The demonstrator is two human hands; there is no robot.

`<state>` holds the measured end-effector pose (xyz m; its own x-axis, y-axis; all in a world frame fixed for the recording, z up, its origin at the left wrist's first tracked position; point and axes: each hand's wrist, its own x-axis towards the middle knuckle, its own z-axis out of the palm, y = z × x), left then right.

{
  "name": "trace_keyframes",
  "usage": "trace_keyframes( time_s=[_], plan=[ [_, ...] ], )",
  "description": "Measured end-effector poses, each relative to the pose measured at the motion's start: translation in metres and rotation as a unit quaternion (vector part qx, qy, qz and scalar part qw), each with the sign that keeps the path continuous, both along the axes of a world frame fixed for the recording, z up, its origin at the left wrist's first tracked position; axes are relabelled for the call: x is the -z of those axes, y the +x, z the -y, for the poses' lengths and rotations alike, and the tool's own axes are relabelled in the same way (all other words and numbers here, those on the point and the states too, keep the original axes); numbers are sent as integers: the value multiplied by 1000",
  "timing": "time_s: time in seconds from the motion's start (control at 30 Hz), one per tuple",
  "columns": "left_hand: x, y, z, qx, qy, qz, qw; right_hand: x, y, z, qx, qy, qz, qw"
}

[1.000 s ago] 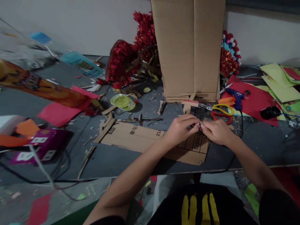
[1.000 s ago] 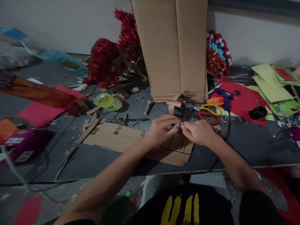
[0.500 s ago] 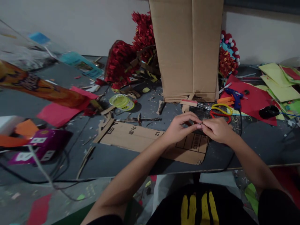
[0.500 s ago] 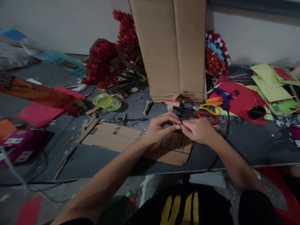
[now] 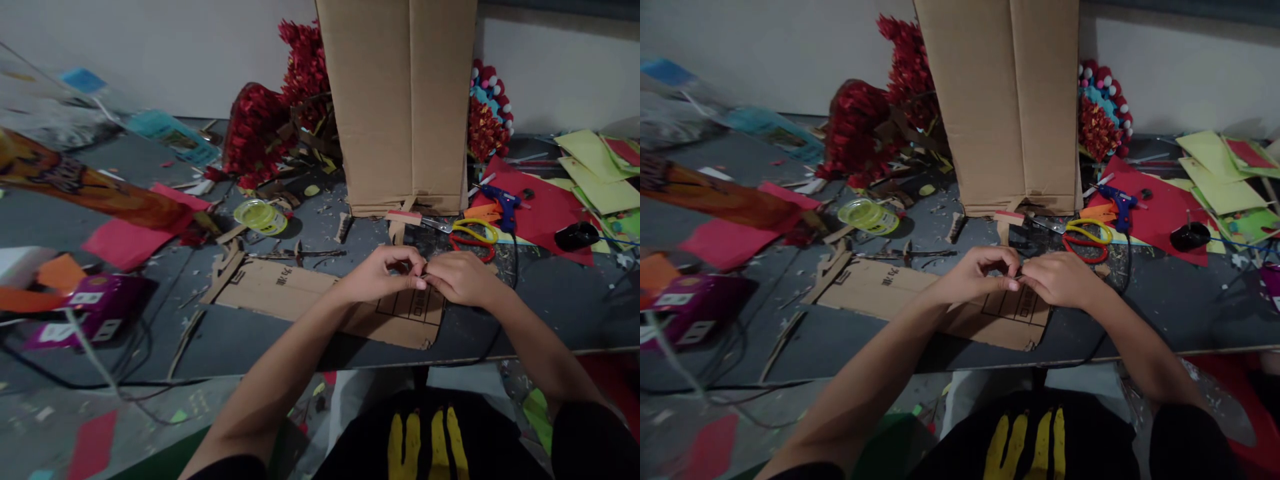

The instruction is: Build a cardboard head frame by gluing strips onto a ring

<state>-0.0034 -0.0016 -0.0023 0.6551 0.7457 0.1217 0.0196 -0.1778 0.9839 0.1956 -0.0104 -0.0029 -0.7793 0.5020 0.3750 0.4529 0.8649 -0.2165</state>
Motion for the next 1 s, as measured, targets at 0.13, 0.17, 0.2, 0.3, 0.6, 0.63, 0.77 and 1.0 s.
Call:
trace_keyframes(
  time_s=[0.13,0.17,0.2,0.3,0.6,0.63,0.77,1.0],
  plan=[
    [3,2,1,-35,66,2,997,4,0,0,35,17,2,999],
    [3,3,2,-48,87,1,995,4,0,0,50,22,2,999],
    [4,3,2,-63,111,1,992,5,-1,1,65,25,2,998],
    [5,6,5,-106,203,8,974,6,-2,2,92,30,-12,995],
    [7,13,15,-208,281,109,931,2,-3,8,95,-42,-150,983],
    [6,13,15,-214,275,114,930,0,-2,8,98,-47,-171,979],
    [5,12,15,-225,302,100,921,-5,3,7,113,-61,-212,969],
    [6,13,15,-243,366,40,898,-4,3,7,146,-108,-144,973]
  ],
)
